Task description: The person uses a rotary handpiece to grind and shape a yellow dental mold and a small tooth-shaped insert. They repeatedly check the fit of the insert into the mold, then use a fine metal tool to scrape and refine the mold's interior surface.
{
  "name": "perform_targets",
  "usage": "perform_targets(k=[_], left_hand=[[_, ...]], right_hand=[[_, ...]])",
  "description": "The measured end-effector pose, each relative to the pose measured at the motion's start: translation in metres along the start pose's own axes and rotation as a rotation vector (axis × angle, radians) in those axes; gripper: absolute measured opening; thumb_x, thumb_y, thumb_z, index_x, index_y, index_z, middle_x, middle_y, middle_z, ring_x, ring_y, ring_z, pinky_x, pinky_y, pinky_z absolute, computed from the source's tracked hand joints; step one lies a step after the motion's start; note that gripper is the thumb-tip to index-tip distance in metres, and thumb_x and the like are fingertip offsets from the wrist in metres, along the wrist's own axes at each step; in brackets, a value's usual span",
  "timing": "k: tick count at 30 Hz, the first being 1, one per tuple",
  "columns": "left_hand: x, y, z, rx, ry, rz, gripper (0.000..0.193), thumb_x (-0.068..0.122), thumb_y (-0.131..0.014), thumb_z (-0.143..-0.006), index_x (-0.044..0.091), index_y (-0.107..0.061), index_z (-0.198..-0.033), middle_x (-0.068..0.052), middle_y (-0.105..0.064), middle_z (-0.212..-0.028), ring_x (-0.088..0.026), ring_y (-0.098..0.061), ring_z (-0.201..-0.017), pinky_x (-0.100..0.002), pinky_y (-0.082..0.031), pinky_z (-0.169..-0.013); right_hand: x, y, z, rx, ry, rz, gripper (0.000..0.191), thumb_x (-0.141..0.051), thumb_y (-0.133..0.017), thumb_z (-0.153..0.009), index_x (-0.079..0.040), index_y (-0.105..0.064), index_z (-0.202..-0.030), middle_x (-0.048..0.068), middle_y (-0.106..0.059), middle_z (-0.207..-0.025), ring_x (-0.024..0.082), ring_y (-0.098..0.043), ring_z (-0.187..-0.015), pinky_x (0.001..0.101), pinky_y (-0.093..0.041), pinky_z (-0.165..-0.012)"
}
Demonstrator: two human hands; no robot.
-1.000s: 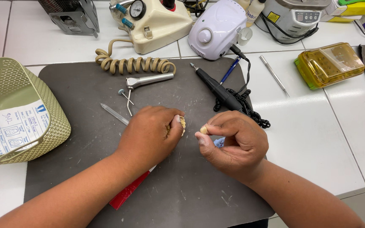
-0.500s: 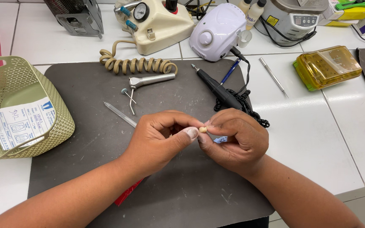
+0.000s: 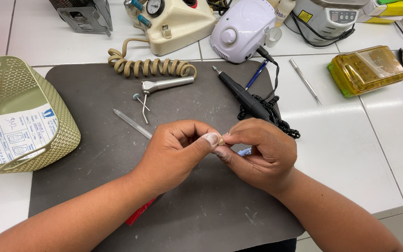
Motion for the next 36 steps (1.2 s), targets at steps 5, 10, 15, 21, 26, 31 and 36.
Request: perform_targets(k=[5,10,15,21,26,31,36], left_hand=[[0.004,0.002,-0.001,-0.004,0.077,-0.076,0.018,0.012,-0.072,-0.090,0.000,-0.075,-0.104,-0.004,-0.076,-0.093,-0.007,-0.067,-0.082,-0.023,-0.055,-0.071],[0.002,-0.001,0.000,0.034,0.105,0.038,0.018,0.012,-0.072,-0.091,0.001,-0.075,-0.105,-0.002,-0.075,-0.095,-0.005,-0.064,-0.083,-0.021,-0.051,-0.069],[-0.003,-0.003,0.003,0.075,0.096,0.045,0.017,0.014,-0.070,-0.092,0.000,-0.075,-0.102,-0.002,-0.075,-0.092,-0.004,-0.061,-0.078,-0.019,-0.048,-0.066],[-0.010,0.002,0.002,0.160,0.077,0.101,0.017,0.014,-0.069,-0.092,0.001,-0.074,-0.101,0.002,-0.065,-0.081,-0.004,-0.053,-0.071,-0.021,-0.044,-0.063],[-0.013,0.010,0.002,0.106,0.045,0.139,0.015,0.016,-0.066,-0.093,0.002,-0.070,-0.099,0.001,-0.065,-0.084,-0.006,-0.054,-0.074,-0.022,-0.046,-0.068],[-0.011,0.008,0.006,-0.004,-0.060,0.185,0.013,0.015,-0.061,-0.097,0.004,-0.066,-0.101,0.001,-0.064,-0.091,-0.004,-0.052,-0.078,-0.021,-0.046,-0.071],[-0.014,0.006,0.014,-0.045,-0.096,0.162,0.009,0.012,-0.062,-0.100,0.004,-0.064,-0.102,0.002,-0.057,-0.087,-0.003,-0.046,-0.074,-0.021,-0.041,-0.064]], right_hand=[[0.000,0.001,-0.003,0.005,0.047,0.056,0.022,-0.002,-0.085,-0.088,-0.003,-0.067,-0.100,0.008,-0.072,-0.095,0.017,-0.074,-0.088,0.0262,-0.061,-0.076],[0.001,0.003,-0.010,-0.004,0.190,0.131,0.024,-0.002,-0.086,-0.085,-0.003,-0.067,-0.100,0.008,-0.070,-0.093,0.021,-0.072,-0.089,0.0293,-0.062,-0.078],[0.000,0.004,-0.010,-0.053,0.286,0.167,0.026,0.001,-0.086,-0.083,-0.002,-0.067,-0.100,0.009,-0.069,-0.092,0.023,-0.072,-0.087,0.0316,-0.061,-0.075],[0.015,0.010,-0.023,-0.078,0.045,0.246,0.028,-0.016,-0.086,-0.086,-0.006,-0.064,-0.100,0.010,-0.068,-0.096,0.027,-0.069,-0.092,0.0356,-0.056,-0.082],[0.056,0.010,-0.049,-0.310,-0.265,0.737,0.054,-0.038,-0.080,-0.079,0.001,-0.069,-0.114,0.017,-0.069,-0.100,0.037,-0.064,-0.091,0.0450,-0.049,-0.080],[0.055,0.002,-0.039,-0.366,-0.267,0.854,0.030,-0.027,-0.075,-0.090,-0.006,-0.070,-0.111,0.011,-0.071,-0.092,0.032,-0.066,-0.090,0.0459,-0.049,-0.081],[0.025,0.012,-0.023,-0.090,-0.452,0.275,0.023,-0.011,-0.057,-0.094,-0.002,-0.057,-0.115,0.009,-0.065,-0.091,0.023,-0.063,-0.080,0.0333,-0.052,-0.075]])
Point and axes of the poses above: each hand's wrist, its own z-axis away from the middle knuckle, its own y-axis out of the back of the hand, x = y × z, the point moved 2 cm from there along -z, towards the middle knuckle
